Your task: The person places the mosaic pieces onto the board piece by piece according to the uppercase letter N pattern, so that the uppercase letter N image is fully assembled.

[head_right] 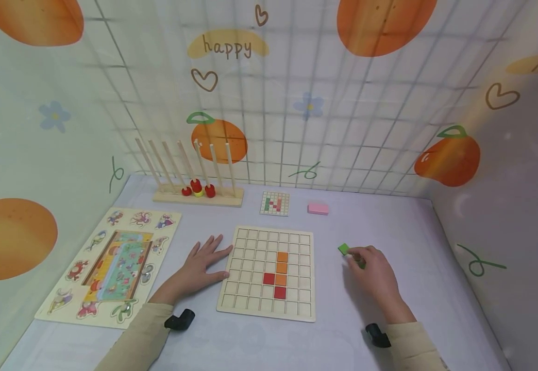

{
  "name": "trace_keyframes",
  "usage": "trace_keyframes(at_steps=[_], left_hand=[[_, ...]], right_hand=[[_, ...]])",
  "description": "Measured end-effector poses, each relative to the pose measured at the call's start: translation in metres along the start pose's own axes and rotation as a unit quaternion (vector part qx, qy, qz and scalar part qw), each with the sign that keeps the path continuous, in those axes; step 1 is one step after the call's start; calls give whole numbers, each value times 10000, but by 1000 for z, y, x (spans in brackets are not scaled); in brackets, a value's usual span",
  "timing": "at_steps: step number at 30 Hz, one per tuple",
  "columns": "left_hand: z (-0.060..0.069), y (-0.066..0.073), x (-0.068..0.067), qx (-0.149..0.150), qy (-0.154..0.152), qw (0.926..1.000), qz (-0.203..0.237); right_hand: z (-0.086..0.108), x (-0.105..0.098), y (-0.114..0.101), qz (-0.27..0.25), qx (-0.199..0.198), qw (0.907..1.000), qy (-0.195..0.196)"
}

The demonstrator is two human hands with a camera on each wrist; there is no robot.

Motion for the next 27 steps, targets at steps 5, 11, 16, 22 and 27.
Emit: trace_keyframes(at_steps=[5,11,16,22,27], left_hand=[[0,0,0,-27,-44,10000,-51],[0,-1,0,-78,-121,9999,-53],[0,0,0,-22,-65,10000,-27],[1,2,-1,36,-14,10000,-18],[-1,-2,1,60,13,10000,-63]], right_hand=[[0,-7,12,33,80,9999,120],[2,-12,26,123,338,9991,235],[3,-13,35,115,567,9982,133],[5,-10,42,222,680,9974,-87],[4,-10,43,315,840,9955,-295]])
Point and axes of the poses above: each hand's wrist, its own z-axis away from the middle knuckle, its own x-axis out of the palm, y = z × x, the point moved 2 cm from there along -z, towards the middle knuckle, and after that the axes turned 5 degrees about y, right-handed, at the moved point
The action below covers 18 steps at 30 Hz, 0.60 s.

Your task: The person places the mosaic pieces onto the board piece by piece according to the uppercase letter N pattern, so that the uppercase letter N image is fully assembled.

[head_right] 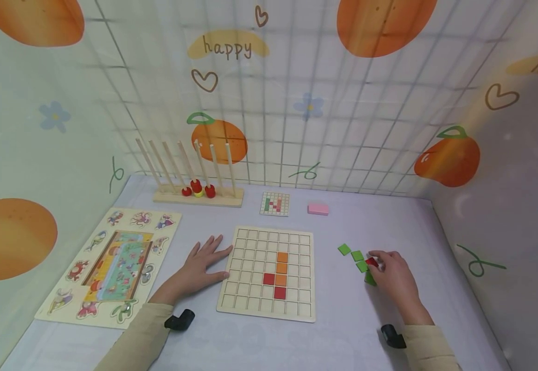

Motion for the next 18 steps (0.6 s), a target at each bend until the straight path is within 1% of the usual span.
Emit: trace_keyframes(at_steps=[6,11,15,18], left_hand=[[0,1,-1,-4,8,10000,41],[0,1,-1,3,-4,10000,1],[0,1,-1,-4,8,10000,10],[1,1,-1,-9,11,10000,3]], right_hand=[[-3,0,0,129,96,9997,-183],[-3,-2,0,106,42,9994,-338],[-4,-2,1,103,-16,9992,-379],[-5,-1,1,128,33,9992,-368]])
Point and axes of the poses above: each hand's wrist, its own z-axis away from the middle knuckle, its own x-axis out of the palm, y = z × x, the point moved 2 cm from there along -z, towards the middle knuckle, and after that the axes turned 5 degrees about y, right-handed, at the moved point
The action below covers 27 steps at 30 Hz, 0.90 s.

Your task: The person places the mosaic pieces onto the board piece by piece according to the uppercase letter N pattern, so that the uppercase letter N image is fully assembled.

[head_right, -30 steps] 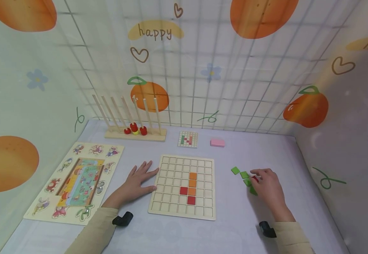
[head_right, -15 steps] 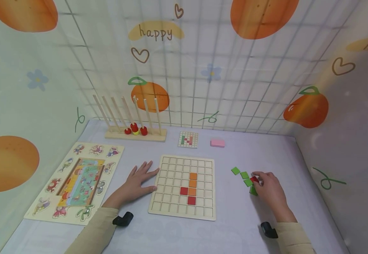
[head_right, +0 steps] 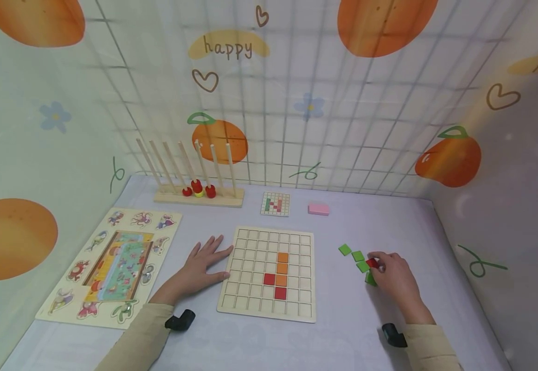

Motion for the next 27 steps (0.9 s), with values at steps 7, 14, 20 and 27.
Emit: trace_keyframes(at_steps=[7,14,20,27], left_hand=[[0,-1,1,-32,-29,10000,17],[0,-2,1,-16,-52,10000,35],[1,-2,1,2,-33,10000,27],[0,-3,2,43,-11,10000,-4]], right_hand=[[0,3,2,-66,77,9999,103],[0,2,2,-154,117,9998,86],[0,1,2,-225,79,9996,151],[3,0,3,-312,226,9993,29]])
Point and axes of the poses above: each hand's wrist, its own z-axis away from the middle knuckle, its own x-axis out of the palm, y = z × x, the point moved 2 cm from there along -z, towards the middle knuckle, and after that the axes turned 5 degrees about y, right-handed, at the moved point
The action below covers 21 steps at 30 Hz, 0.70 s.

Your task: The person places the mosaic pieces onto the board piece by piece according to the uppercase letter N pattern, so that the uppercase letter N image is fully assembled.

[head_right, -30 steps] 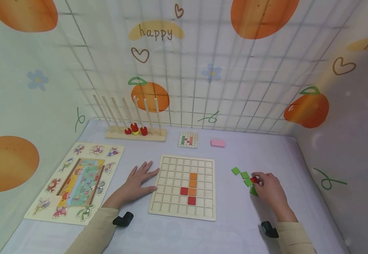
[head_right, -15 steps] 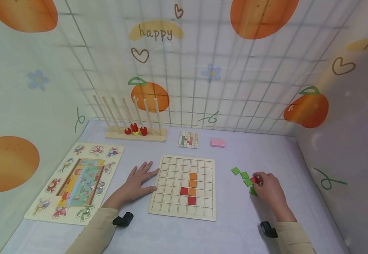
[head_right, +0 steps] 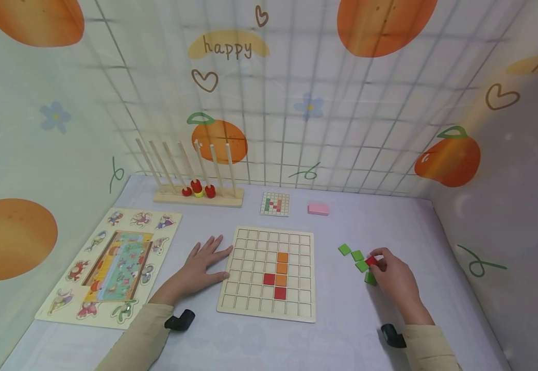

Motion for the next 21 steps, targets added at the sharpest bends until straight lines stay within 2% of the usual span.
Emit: trace_keyframes(at_steps=[21], left_hand=[[1,1,-1,-30,14,10000,44]], right_hand=[[-2,-1,0,-418,66,9987,295]])
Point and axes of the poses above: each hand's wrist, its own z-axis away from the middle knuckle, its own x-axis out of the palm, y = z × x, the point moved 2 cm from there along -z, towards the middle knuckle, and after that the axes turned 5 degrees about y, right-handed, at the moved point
